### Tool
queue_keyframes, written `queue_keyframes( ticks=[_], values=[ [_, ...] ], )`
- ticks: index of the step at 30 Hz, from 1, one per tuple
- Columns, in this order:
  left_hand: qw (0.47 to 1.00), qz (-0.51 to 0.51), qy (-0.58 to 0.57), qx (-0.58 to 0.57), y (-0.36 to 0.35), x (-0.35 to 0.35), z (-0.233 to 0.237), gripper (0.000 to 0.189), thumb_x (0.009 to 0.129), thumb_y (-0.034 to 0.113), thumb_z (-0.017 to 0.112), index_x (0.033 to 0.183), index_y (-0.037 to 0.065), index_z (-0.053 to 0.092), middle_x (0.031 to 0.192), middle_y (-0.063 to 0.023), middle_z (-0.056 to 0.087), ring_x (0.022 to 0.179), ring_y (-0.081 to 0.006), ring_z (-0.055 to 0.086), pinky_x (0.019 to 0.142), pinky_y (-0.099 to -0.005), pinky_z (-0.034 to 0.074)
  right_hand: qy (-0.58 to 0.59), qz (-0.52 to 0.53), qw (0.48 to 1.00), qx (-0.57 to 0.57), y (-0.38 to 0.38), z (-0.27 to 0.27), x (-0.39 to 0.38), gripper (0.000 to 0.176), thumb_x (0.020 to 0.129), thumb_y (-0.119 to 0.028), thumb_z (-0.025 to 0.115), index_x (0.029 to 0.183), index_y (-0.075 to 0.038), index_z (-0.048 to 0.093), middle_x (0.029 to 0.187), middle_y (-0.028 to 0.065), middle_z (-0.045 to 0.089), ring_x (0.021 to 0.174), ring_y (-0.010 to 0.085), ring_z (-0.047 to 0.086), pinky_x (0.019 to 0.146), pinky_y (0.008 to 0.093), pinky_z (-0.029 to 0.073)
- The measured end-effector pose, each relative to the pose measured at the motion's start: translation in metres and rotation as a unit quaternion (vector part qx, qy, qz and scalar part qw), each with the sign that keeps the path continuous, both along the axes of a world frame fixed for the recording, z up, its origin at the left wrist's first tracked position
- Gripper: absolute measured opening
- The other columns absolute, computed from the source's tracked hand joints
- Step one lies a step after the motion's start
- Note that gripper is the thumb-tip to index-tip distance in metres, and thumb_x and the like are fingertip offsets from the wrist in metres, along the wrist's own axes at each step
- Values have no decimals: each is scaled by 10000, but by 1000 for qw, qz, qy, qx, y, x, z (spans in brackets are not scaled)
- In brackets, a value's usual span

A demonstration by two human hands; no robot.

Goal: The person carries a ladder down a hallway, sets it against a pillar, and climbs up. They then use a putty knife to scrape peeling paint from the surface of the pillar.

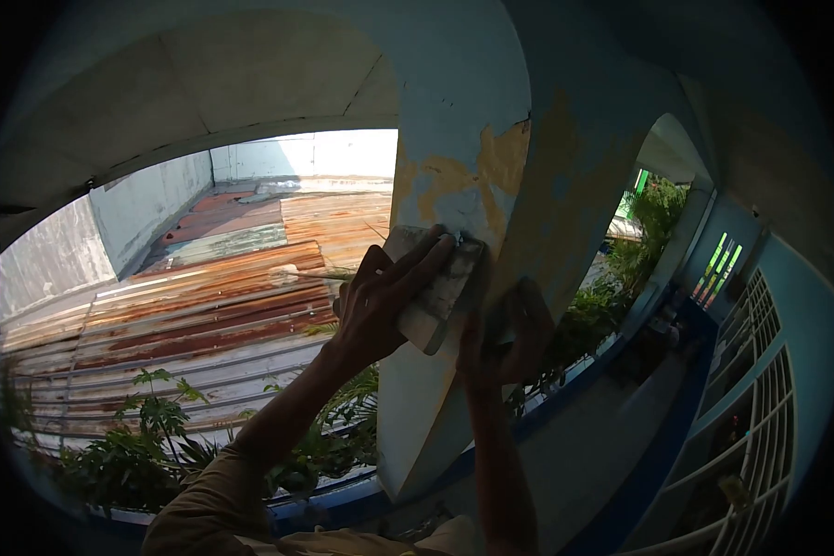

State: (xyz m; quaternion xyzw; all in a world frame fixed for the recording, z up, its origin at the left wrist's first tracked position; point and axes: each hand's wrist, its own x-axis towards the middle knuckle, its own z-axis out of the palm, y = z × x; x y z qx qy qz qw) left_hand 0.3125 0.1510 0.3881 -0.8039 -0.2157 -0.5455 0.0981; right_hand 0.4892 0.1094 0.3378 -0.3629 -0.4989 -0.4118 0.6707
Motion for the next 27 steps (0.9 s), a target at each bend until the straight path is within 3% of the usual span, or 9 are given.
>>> queue_keyframes(
  ticks=[5,7,10,11,14,16,18,24,27],
  values=[
    [999,18,-10,-43,-7,5,0,883,691,166,836,1520,229,539,1534,23,562,810,-249,549,697,-322,549,-2,3,1000,14,2,1,-1,429,924,-312,749,1175,20,645,1252,218,652,1148,381,641,972,488,543],
    [999,-19,-29,-20,-3,4,3,882,720,172,823,1537,268,503,1537,22,554,971,-268,597,615,-352,575,5,3,1000,8,1,2,0,432,924,-317,750,1173,20,648,1250,218,655,1143,380,644,967,486,545],
    [999,4,-24,-39,-9,8,3,887,716,177,827,1537,264,502,1535,11,556,1017,-282,616,637,-364,584,7,6,1000,14,1,2,-2,437,925,-324,749,1170,24,653,1248,218,657,1142,377,647,965,488,547],
    [998,0,-26,-64,-13,10,4,905,710,111,799,1547,252,486,1535,1,556,1029,-303,619,679,-397,594,0,3,1000,19,1,2,0,442,923,-327,749,1170,26,652,1247,217,658,1142,375,647,967,487,547],
    [994,24,-91,-59,-5,30,26,1027,617,8,789,1568,221,462,1556,-3,535,878,-274,585,757,-363,558,0,-4,1000,18,3,6,-2,451,923,-331,747,1175,29,648,1245,215,659,1140,373,647,971,487,546],
    [992,36,-116,-18,10,31,75,1062,607,-67,740,1583,213,427,1541,-20,546,915,-294,579,789,-398,552,3,-12,1000,1,-3,4,-1,455,923,-332,745,1180,30,645,1245,215,659,1138,371,647,972,488,545],
    [993,30,-114,-22,16,28,80,1038,628,-59,742,1582,207,432,1539,-19,550,897,-294,582,785,-384,548,-12,-4,1000,0,-1,4,0,463,920,-332,747,1185,32,639,1244,214,656,1143,371,642,976,491,543],
    [999,-5,-41,-14,1,13,6,979,666,-26,745,1570,214,458,1527,-14,564,861,-293,582,759,-371,546,-10,17,1000,19,3,3,0,460,912,-329,756,1183,24,640,1241,213,649,1163,376,630,989,499,535],
    [997,20,-62,-36,7,17,42,976,672,0,762,1568,235,455,1543,9,544,948,-308,594,751,-393,571,-18,19,1000,11,0,5,0,439,917,-290,759,1187,36,641,1256,224,648,1161,378,630,988,497,524]
  ],
)
